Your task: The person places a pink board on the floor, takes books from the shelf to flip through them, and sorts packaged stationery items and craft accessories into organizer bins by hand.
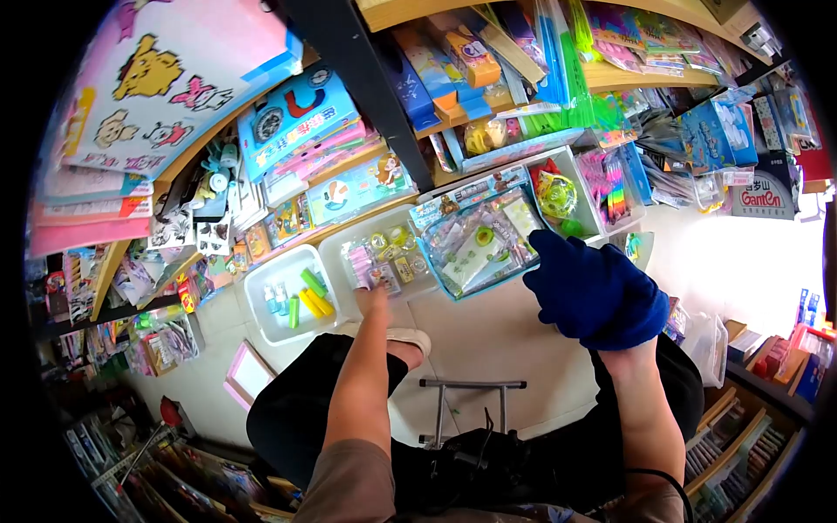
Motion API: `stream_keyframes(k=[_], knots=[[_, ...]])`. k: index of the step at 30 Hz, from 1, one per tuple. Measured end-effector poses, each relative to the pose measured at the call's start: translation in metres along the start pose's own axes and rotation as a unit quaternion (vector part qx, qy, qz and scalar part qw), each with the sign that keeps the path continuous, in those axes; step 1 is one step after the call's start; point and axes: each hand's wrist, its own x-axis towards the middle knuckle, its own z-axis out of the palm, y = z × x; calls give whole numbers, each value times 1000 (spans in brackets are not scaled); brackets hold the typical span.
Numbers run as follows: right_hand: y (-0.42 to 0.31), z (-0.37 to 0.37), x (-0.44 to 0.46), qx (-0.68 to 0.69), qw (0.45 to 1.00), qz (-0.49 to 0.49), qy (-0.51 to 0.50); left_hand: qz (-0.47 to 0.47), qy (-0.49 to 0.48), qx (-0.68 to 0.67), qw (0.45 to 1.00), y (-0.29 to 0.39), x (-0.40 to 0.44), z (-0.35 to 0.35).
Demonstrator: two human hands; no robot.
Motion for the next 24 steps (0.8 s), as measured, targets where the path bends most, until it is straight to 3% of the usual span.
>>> stream_keyframes(k=[3,9,12,16,19,24], knots=[[1,11,-4,-39,999,-22,14,6,69,153,986,-8,16,-1],[7,10,-5,-47,998,-15,33,98,23,185,978,-10,16,22],[8,11,-3,-31,999,-8,35,119,-96,87,984,-29,30,39],[8,14,-1,-24,999,1,35,194,-97,152,964,-23,18,38],[8,14,0,-16,999,9,41,189,-87,243,948,-21,19,37],[7,13,2,-56,998,-19,3,204,-84,219,950,-11,15,22]])
